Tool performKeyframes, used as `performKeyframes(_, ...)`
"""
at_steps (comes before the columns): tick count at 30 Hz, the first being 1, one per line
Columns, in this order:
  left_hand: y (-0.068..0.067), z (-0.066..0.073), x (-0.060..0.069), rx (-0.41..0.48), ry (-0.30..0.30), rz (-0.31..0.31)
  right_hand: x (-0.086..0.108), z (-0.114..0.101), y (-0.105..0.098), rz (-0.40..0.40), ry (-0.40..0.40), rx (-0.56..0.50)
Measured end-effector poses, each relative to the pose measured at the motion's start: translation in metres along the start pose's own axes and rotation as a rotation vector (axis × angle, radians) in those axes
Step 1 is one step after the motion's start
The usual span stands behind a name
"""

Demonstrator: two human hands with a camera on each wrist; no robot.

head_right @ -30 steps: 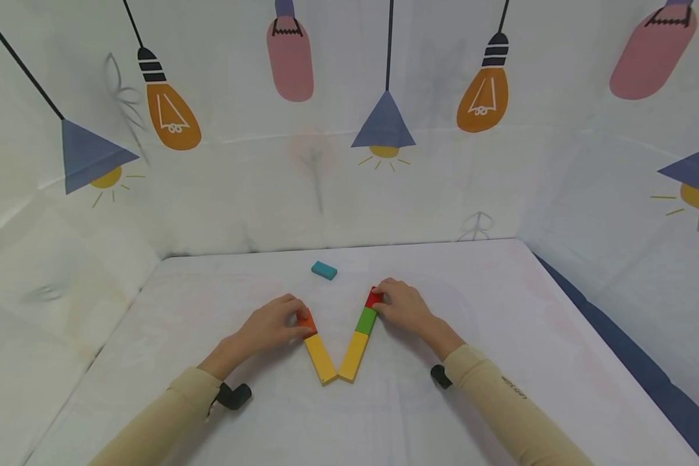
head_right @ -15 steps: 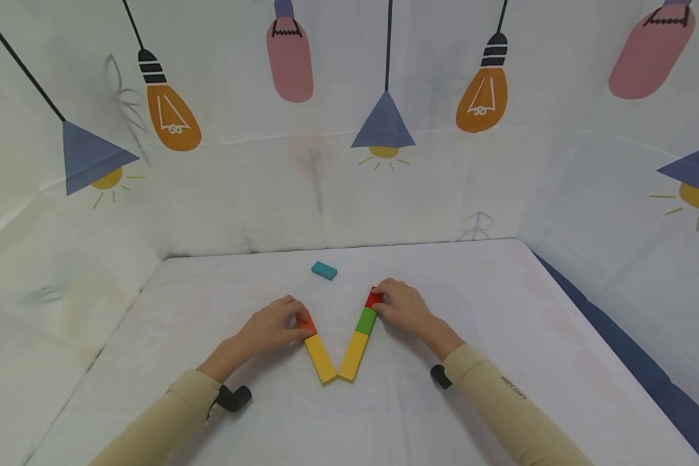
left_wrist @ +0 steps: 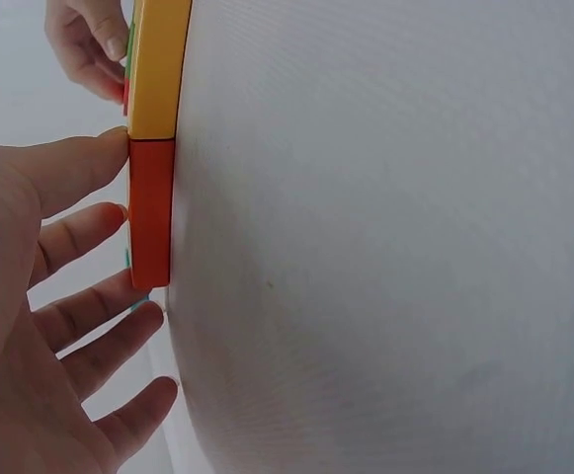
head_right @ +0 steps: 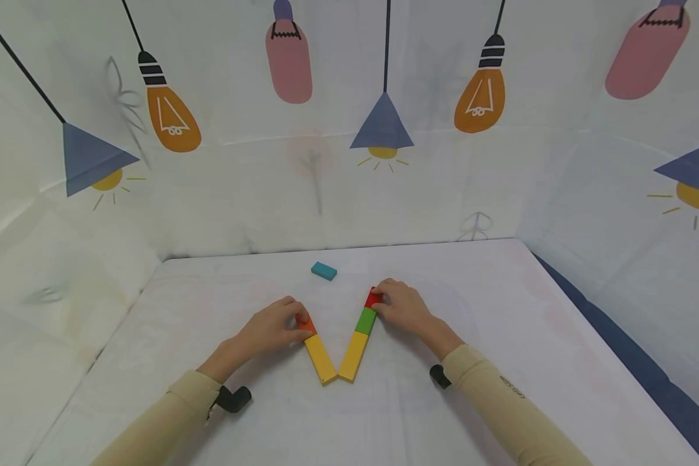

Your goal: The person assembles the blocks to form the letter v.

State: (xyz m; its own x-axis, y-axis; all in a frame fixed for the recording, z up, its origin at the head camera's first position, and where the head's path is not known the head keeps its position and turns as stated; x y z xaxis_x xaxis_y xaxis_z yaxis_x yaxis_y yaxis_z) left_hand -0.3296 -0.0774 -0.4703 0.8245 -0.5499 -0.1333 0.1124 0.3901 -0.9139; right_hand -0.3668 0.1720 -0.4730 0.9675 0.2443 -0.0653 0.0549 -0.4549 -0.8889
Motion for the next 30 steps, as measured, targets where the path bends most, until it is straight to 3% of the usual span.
performKeyframes(14, -0.007, -0.007, -0.007, 0.012, -0.020, 0.041, -0.001, 0.000, -0.004, -0.008, 0.026, -0.011)
performKeyframes(30, -0.013, -0.040, -0.035, 0.039, -0.137, 0.110, 0.002, -0.002, -0.002, -0.013, 0.048, -0.029)
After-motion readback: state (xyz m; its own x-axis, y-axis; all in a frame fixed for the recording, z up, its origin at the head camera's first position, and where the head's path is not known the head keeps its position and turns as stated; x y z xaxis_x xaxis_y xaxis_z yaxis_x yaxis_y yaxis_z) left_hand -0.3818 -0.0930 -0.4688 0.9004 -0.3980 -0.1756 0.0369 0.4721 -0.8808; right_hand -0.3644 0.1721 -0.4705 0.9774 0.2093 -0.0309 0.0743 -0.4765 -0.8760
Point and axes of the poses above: each hand's wrist, its own x-axis away from the middle knuckle, its own y-axis out of the palm, z = x × y, the point moved 8 cm from there along -x, towards the middle knuckle, and after that the axes turned 7 degrees about y, right-handed, at the moved point
